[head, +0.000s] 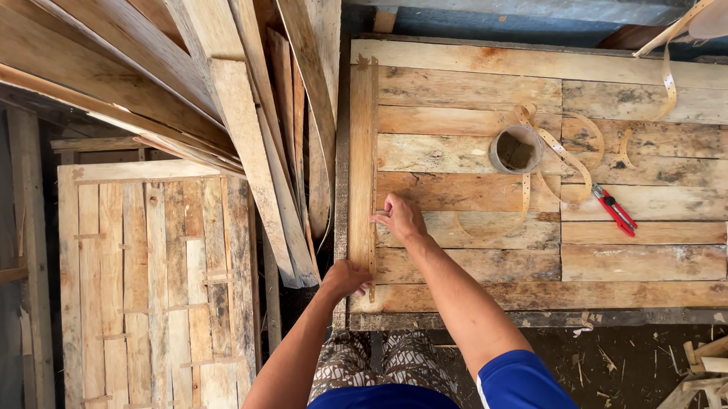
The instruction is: Applying thin strips of wood veneer to the edges of a wooden panel.
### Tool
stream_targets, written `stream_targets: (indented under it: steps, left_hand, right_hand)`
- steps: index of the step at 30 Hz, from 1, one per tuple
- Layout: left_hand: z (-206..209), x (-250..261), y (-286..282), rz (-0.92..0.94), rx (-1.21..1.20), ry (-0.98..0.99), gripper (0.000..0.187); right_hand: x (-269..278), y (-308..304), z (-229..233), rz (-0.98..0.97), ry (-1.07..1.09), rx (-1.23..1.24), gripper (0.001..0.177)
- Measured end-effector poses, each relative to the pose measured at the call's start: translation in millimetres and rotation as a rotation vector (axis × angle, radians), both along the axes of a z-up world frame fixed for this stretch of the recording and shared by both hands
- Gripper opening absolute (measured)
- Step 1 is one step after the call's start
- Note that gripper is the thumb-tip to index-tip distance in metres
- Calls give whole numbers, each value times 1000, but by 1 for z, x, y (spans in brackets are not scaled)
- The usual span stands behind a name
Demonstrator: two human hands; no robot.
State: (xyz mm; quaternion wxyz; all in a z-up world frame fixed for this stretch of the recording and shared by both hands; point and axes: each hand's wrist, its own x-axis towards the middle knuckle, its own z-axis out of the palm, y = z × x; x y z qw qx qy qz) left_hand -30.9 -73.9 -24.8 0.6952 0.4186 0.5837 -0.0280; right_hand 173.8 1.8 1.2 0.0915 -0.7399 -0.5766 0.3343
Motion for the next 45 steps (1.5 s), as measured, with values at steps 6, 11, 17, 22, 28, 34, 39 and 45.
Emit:
stream_targets:
  steps: [6, 11, 17, 22, 28, 34, 39, 45]
  left_hand:
    - [18, 0, 3, -57, -11, 41, 33]
    - [19, 1, 2, -47, -7, 47, 32]
    - [25, 0, 3, -52, 3, 56, 34]
    - [20, 0, 1, -82, 6, 84, 35]
    - [11, 0, -1, -23, 3, 37, 29]
    - [24, 1, 3, -93, 35, 75, 27]
    - [24, 1, 4, -92, 38, 92, 23]
    - [27, 1, 2, -113, 47, 107, 24]
  right_hand:
    - [1, -5, 10, 102, -26, 50, 54]
    - [5, -8, -6, 192, -87, 91, 61]
    - [6, -10, -13, 297, -123, 164, 73]
    - [6, -10, -15, 307, -134, 76, 76]
    - [-2, -18, 7, 278, -116, 42, 73]
    - [-11, -54, 37, 11, 80, 59, 23]
    - [-13, -100, 10, -131, 151, -103, 23]
    - [-21, -104, 0, -164, 210, -124, 33]
